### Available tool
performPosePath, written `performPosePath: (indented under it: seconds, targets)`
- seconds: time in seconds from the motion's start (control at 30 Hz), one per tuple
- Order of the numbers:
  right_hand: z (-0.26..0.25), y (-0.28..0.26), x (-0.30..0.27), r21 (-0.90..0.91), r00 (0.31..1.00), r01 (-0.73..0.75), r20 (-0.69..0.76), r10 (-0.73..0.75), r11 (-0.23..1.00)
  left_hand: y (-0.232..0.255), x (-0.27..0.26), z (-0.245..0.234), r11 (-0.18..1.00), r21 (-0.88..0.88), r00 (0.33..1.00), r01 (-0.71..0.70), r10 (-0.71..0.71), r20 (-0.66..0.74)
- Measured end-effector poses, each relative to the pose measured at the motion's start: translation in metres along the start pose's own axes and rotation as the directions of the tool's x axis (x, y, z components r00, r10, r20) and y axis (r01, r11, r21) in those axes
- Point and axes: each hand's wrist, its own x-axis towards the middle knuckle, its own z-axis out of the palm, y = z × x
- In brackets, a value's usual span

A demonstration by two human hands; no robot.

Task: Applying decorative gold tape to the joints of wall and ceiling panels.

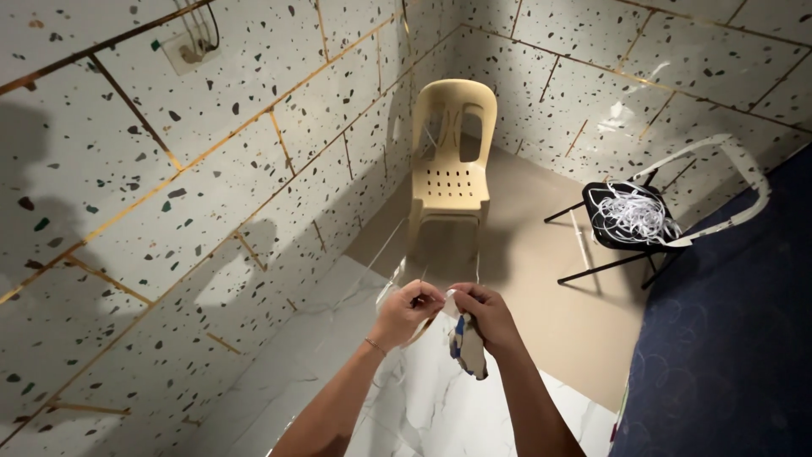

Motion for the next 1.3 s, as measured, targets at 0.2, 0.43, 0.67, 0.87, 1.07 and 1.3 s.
performPosePath:
  seconds: [0.2,0.43,0.67,0.87,1.07,1.3]
  targets:
    - [-0.023,0.005,0.013,0.027,1.000,0.017,0.004,-0.017,1.000,-0.020,0.013,0.009,0.987,-0.004,0.987,-0.158,0.157,-0.033]
    - [-0.034,-0.012,0.015,0.054,0.999,-0.025,-0.047,0.027,0.998,-0.016,0.033,0.016,0.950,-0.307,0.999,-0.054,0.051,-0.017]
    - [-0.057,-0.026,0.015,-0.014,0.981,-0.009,-0.192,0.007,1.000,0.011,0.055,0.039,0.904,-0.426,0.998,0.011,0.018,0.064]
    - [-0.070,-0.067,0.020,-0.400,0.924,0.019,-0.342,-0.169,0.916,-0.003,0.105,0.064,0.923,-0.381,0.999,0.046,-0.039,0.026]
    - [-0.090,-0.088,0.045,-0.467,0.896,0.065,-0.362,-0.258,0.882,-0.018,0.162,0.099,0.962,-0.258,0.994,0.092,-0.071,0.089]
    - [-0.130,-0.104,0.100,-0.471,0.844,0.025,-0.462,-0.271,0.882,-0.017,0.241,0.123,0.990,-0.107,0.976,0.093,-0.069,0.205]
